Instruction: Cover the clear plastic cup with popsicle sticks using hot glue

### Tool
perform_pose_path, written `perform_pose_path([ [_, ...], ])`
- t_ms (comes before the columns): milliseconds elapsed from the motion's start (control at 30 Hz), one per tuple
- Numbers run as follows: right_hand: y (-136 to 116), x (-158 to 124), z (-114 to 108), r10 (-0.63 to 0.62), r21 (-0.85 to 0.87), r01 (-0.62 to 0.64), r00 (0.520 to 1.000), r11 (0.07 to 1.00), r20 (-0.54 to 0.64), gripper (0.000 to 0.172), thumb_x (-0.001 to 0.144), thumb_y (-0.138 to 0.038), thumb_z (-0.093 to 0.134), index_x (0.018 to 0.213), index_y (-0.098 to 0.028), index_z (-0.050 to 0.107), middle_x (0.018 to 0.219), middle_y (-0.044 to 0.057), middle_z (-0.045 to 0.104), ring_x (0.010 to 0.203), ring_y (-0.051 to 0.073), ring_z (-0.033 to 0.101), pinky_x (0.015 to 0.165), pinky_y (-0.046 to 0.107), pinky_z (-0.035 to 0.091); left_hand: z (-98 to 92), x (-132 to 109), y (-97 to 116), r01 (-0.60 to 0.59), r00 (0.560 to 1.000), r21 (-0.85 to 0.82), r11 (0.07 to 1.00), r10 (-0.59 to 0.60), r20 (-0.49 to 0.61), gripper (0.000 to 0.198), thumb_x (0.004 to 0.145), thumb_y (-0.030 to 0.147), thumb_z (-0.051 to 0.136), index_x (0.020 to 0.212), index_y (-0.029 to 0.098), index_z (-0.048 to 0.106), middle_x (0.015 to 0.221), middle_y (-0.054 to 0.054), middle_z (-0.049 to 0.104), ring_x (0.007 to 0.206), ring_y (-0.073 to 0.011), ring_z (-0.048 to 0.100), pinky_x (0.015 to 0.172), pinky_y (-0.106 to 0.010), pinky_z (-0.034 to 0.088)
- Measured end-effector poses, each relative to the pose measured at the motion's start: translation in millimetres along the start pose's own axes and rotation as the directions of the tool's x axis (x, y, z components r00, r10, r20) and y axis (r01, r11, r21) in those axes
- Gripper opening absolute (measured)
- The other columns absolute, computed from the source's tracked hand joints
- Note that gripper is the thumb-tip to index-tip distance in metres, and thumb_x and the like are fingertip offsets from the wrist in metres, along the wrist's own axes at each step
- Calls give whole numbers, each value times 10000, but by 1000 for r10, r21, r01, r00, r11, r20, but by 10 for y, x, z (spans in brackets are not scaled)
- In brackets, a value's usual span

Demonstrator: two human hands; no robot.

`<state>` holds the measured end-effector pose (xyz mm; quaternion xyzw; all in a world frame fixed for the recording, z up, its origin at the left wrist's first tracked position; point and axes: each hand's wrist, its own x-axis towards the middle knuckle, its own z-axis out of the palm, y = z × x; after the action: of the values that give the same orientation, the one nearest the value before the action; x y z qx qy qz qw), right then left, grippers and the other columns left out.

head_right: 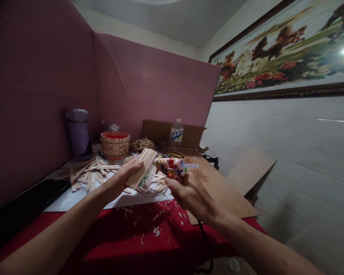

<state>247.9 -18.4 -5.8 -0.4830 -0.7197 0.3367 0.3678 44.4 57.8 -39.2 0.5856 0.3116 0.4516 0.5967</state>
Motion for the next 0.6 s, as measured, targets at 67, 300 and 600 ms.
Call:
perform_pose_path([
  [67, 4, 0, -10, 17, -19, -17, 1000, 1000, 5, 407, 923, -406, 456, 572, -216, 378, 466, -53, 379, 420, 83, 312, 413, 253, 240, -8, 4, -11, -2, 1000, 2, 1000, 2, -1, 541, 767, 548, 617, 1149, 169, 569, 868, -47, 582, 665, -145, 572, 475, -226, 495],
  [300, -28, -4, -26, 37, -42, -39, 998, 998, -42, 455, 904, -440, 467, 520, -207, 394, 447, -44, 366, 405, 77, 316, 401, 253, 229, 7, -4, 7, 21, 1000, -40, 999, -20, 10, 525, 743, 531, 641, 1106, 162, 557, 857, -54, 584, 649, -155, 582, 465, -250, 515],
  [600, 41, 20, -55, 45, -15, -46, 997, 999, -61, 518, 906, -499, 476, 482, -210, 403, 410, -31, 388, 373, 79, 342, 383, 253, 247, 2, -6, 9, 25, 999, -24, 999, -24, 27, 482, 770, 524, 616, 1085, 165, 550, 843, -50, 569, 655, -158, 584, 477, -259, 528],
])
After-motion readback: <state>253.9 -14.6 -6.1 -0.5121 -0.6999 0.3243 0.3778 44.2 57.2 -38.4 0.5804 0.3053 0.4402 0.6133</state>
